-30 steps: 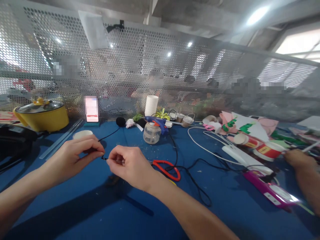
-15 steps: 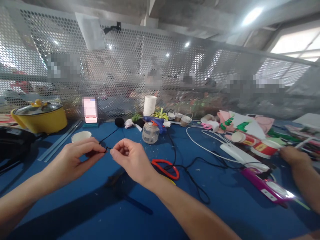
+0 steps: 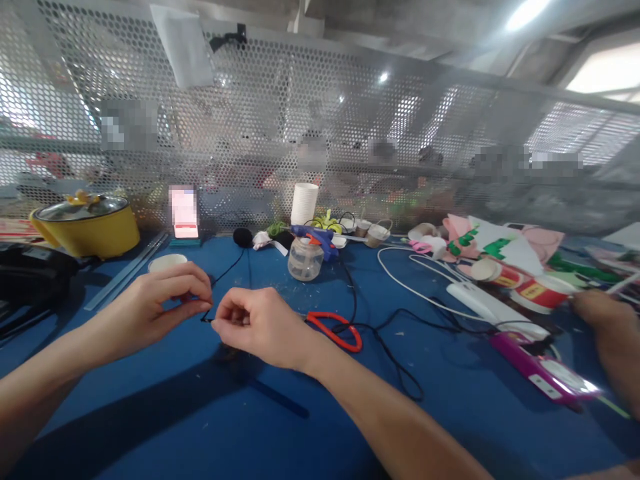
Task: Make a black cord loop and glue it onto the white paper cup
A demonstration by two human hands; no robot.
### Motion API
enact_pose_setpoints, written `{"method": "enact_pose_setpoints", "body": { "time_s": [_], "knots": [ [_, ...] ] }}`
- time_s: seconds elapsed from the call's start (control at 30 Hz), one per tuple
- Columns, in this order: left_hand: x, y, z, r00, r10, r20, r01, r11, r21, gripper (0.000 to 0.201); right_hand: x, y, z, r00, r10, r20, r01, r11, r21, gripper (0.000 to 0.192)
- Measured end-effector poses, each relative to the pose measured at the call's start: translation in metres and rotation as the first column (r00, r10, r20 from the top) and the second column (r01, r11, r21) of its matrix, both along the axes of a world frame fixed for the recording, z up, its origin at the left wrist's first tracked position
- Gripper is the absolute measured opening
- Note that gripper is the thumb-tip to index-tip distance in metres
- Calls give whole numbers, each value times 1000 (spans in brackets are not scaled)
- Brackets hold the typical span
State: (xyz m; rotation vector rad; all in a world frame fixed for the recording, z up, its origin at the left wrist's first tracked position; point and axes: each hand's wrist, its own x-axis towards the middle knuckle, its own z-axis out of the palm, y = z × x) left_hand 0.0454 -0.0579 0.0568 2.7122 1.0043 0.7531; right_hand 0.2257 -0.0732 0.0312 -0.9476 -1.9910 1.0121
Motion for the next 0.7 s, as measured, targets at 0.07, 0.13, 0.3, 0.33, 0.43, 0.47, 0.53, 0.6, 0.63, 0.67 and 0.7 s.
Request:
{"method": "enact_pose_setpoints", "body": {
  "time_s": [0.07,0.13,0.3,0.33,0.43,0.47,0.53,0.6,0.63,0.67,0.7],
  "knots": [
    [0,1,0,999,15,30,-10,988,-153,14,0,0,1,997,15,-74,-20,997,-77,9],
    [1,0,-1,997,45,65,-28,970,-243,17,0,2,1,989,-16,-144,1,995,-100,10],
    [7,-3,-5,993,77,93,-60,983,-173,17,-1,7,0,959,-173,-226,162,985,-64,13],
    [8,-4,-6,993,79,86,-69,991,-114,15,-2,7,-1,956,-201,-214,196,980,-48,12],
    [11,-8,-9,998,49,47,-53,995,80,12,-3,8,-3,956,-266,-123,274,960,53,9],
    [11,-9,-9,999,34,25,-37,990,133,12,-3,8,-4,959,-273,-79,281,954,105,8],
    [10,-10,-8,999,23,-27,-17,978,207,13,-2,8,-5,965,-262,9,254,943,212,8],
    [9,-10,-5,998,35,-55,-21,971,240,15,0,7,-5,973,-219,80,190,944,269,8],
    [8,-9,-3,997,44,-57,-29,971,238,15,0,6,-5,978,-185,101,153,952,265,8],
    [7,-8,-1,997,47,-53,-34,975,221,15,1,5,-4,983,-145,108,116,964,238,8],
    [6,-7,0,998,46,-43,-37,981,190,15,2,4,-2,990,-99,104,78,978,191,7]
  ]
}}
